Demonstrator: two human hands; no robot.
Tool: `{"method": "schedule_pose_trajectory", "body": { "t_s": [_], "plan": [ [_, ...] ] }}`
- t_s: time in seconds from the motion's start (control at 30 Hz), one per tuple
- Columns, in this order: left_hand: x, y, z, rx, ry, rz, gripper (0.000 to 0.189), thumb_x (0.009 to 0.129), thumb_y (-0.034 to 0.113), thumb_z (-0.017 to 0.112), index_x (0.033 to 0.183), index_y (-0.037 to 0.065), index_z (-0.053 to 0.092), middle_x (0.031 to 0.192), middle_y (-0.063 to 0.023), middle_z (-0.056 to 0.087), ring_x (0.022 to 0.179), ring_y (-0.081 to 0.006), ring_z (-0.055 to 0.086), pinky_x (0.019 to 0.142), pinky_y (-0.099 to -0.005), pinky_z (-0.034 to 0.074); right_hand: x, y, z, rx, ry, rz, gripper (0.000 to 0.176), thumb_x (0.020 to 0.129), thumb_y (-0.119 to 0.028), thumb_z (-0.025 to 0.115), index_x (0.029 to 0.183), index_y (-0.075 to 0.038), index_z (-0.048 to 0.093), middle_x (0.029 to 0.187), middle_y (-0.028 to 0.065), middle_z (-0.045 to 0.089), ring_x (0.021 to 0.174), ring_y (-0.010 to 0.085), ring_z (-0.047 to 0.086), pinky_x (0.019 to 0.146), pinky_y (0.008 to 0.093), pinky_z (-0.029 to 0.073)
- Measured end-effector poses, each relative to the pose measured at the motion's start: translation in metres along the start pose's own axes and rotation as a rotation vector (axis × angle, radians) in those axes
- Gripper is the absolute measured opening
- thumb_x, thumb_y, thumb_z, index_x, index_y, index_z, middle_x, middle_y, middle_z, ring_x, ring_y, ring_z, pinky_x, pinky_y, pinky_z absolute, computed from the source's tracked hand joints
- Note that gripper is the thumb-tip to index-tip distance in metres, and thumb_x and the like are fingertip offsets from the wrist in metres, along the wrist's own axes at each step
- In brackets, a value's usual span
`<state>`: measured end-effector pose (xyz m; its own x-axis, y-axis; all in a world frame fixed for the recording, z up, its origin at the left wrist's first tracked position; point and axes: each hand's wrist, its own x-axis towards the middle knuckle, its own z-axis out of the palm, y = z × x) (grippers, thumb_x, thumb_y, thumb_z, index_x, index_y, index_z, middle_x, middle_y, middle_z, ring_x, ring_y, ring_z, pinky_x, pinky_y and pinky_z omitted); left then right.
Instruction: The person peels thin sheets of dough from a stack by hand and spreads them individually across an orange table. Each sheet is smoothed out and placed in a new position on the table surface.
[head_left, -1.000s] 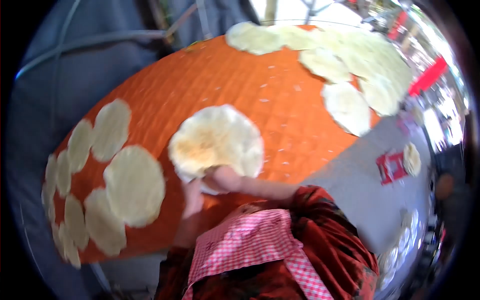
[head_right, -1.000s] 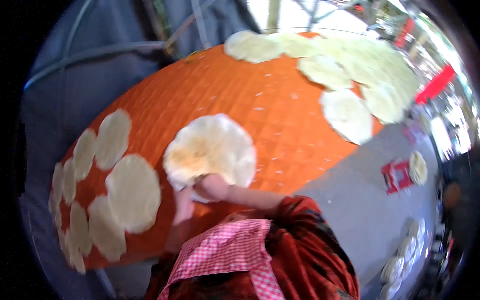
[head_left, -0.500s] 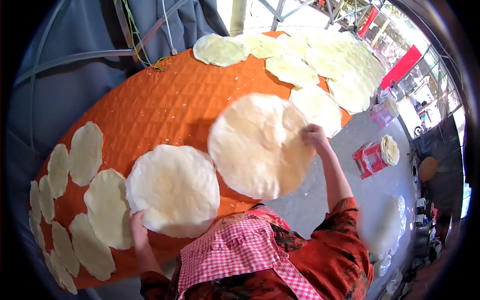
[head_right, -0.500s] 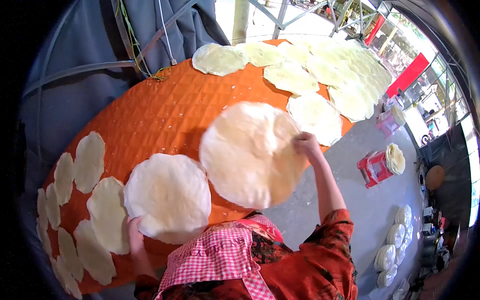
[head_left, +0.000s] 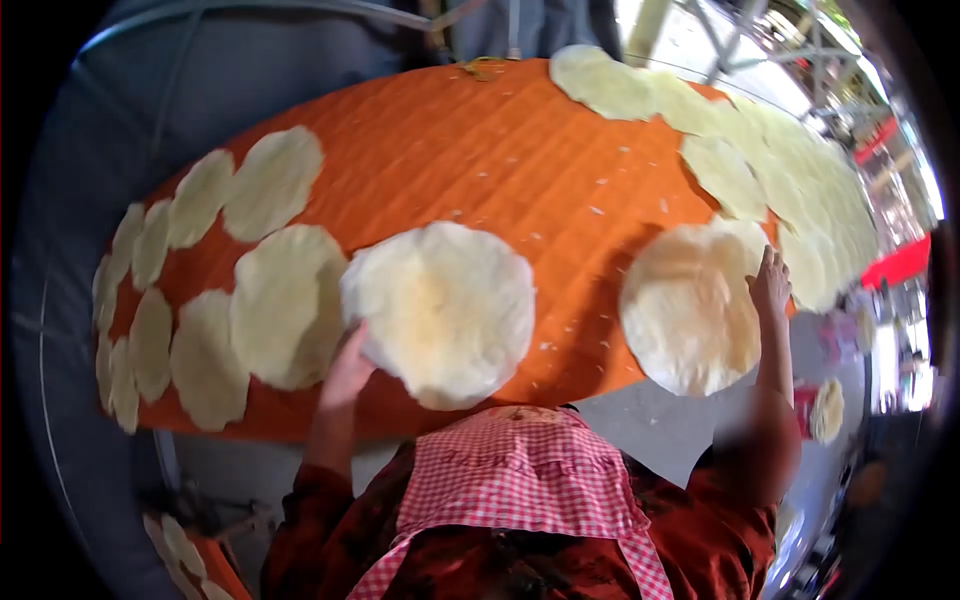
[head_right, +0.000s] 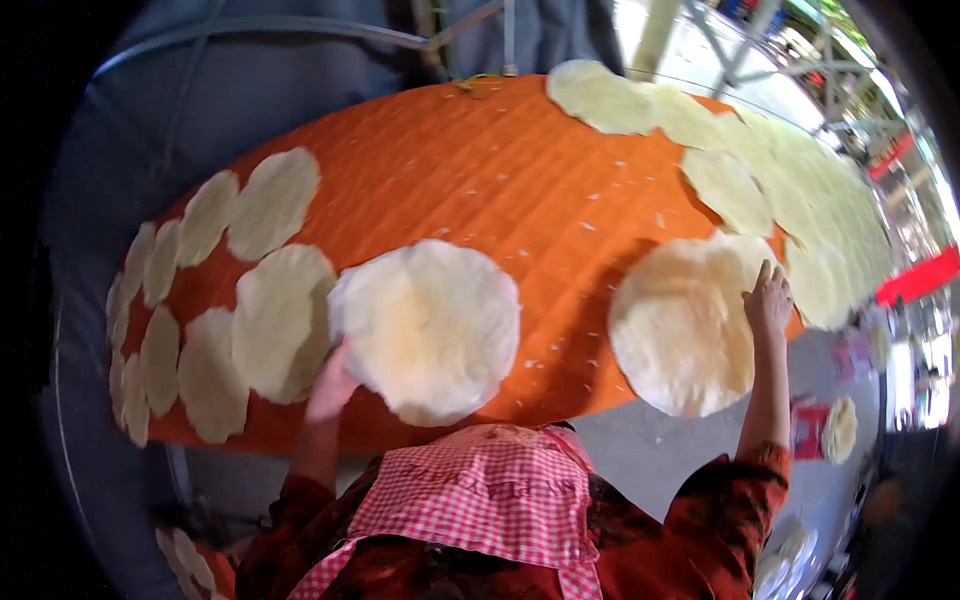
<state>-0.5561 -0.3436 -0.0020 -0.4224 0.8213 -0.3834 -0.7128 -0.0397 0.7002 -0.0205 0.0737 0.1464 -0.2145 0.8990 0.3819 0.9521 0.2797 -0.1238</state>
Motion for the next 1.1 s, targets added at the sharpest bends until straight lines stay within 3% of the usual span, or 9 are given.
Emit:
{"method": "schedule_pose_trajectory", "body": {
  "t_s": [0.1, 0.2, 0.23, 0.33, 0.63, 0.7, 0.73, 0.77, 1.1],
  "plan": [
    [0.001, -0.003, 0.045, 0.023, 0.018, 0.114, 0.047, 0.093, 0.030, 0.054, 0.130, 0.003, 0.043, 0.128, -0.0095, 0.050, 0.119, -0.0243, 0.047, 0.097, -0.0434, 0.041, -0.037, -0.182, -0.025, 0.709, -0.612, 0.207, 0.037, 0.083, -0.028, 0.060, 0.110, -0.003, 0.057, 0.094, 0.0155, 0.063, 0.090, 0.0263, 0.061, 0.078, 0.0366, 0.047],
    [0.010, -0.014, 0.064, 0.040, 0.004, 0.053, 0.041, 0.092, 0.029, 0.055, 0.122, 0.001, 0.048, 0.117, -0.0107, 0.055, 0.107, -0.0248, 0.056, 0.089, -0.0406, 0.048, -0.128, -0.294, 0.077, 0.953, -0.930, -0.318, 0.072, 0.078, -0.047, 0.067, 0.131, -0.004, 0.044, 0.119, 0.0217, 0.055, 0.112, 0.0322, 0.054, 0.093, 0.0373, 0.043],
    [0.015, -0.025, 0.064, 0.085, 0.058, 0.102, 0.035, 0.092, 0.026, 0.055, 0.116, 0.001, 0.052, 0.109, -0.0096, 0.059, 0.095, -0.0216, 0.060, 0.082, -0.0364, 0.051, -0.157, -0.341, 0.068, 1.038, -0.963, -0.306, 0.060, 0.085, -0.019, 0.065, 0.136, -0.004, 0.037, 0.131, 0.0161, 0.047, 0.116, 0.0264, 0.051, 0.088, 0.0326, 0.045],
    [0.017, -0.033, 0.062, 0.481, 0.014, 0.213, 0.022, 0.090, 0.018, 0.057, 0.102, 0.000, 0.061, 0.094, -0.0029, 0.063, 0.083, -0.0103, 0.057, 0.074, -0.0263, 0.047, -0.190, -0.398, 0.095, 1.131, -0.910, -0.220, 0.056, 0.078, -0.032, 0.069, 0.119, 0.001, 0.052, 0.102, 0.0219, 0.063, 0.098, 0.0292, 0.061, 0.085, 0.0368, 0.047],
    [0.008, -0.011, -0.031, 0.073, 0.242, 0.217, 0.015, 0.084, 0.011, 0.059, 0.095, 0.001, 0.061, 0.088, -0.0050, 0.063, 0.080, -0.0151, 0.059, 0.074, -0.0298, 0.048, 0.022, -0.272, 0.113, 0.765, -0.867, -0.036, 0.008, 0.076, -0.015, 0.066, 0.074, -0.008, 0.064, 0.064, -0.0053, 0.054, 0.055, 0.0061, 0.047, 0.049, 0.0264, 0.041],
    [0.021, -0.036, -0.070, 0.179, 0.280, 0.185, 0.015, 0.084, 0.012, 0.059, 0.095, 0.002, 0.061, 0.089, -0.0054, 0.063, 0.081, -0.0160, 0.060, 0.074, -0.0302, 0.048, 0.099, -0.197, 0.165, 0.549, -0.424, -0.547, 0.012, 0.078, -0.013, 0.059, 0.067, -0.009, 0.059, 0.061, -0.0041, 0.051, 0.052, 0.0063, 0.044, 0.045, 0.0263, 0.037],
    [0.013, -0.036, -0.068, 0.180, 0.316, 0.169, 0.016, 0.084, 0.012, 0.058, 0.096, 0.002, 0.061, 0.089, -0.0055, 0.063, 0.081, -0.0159, 0.059, 0.074, -0.0299, 0.047, 0.111, -0.216, 0.090, 0.791, -0.727, 0.049, 0.007, 0.075, -0.006, 0.054, 0.071, -0.004, 0.059, 0.062, 0.0010, 0.055, 0.050, 0.0098, 0.050, 0.045, 0.0271, 0.040],
    [0.003, -0.032, -0.059, 0.184, 0.349, 0.155, 0.018, 0.084, 0.013, 0.058, 0.098, 0.002, 0.061, 0.090, -0.0057, 0.063, 0.082, -0.0158, 0.059, 0.074, -0.0295, 0.047, 0.133, -0.201, 0.087, 0.664, -0.605, -0.069, 0.008, 0.075, 0.000, 0.051, 0.076, 0.002, 0.059, 0.064, 0.0074, 0.058, 0.050, 0.0141, 0.056, 0.046, 0.0284, 0.045],
    [-0.017, -0.032, 0.050, 0.193, 0.128, 0.275, 0.032, 0.091, 0.018, 0.055, 0.115, -0.003, 0.055, 0.105, -0.0064, 0.062, 0.091, -0.0135, 0.058, 0.078, -0.0287, 0.047, -0.045, -0.392, -0.008, 0.124, -0.570, -0.747, 0.026, 0.085, -0.025, 0.051, 0.087, -0.003, 0.065, 0.075, 0.0136, 0.063, 0.070, 0.0261, 0.064, 0.066, 0.0364, 0.050]
  ]
}}
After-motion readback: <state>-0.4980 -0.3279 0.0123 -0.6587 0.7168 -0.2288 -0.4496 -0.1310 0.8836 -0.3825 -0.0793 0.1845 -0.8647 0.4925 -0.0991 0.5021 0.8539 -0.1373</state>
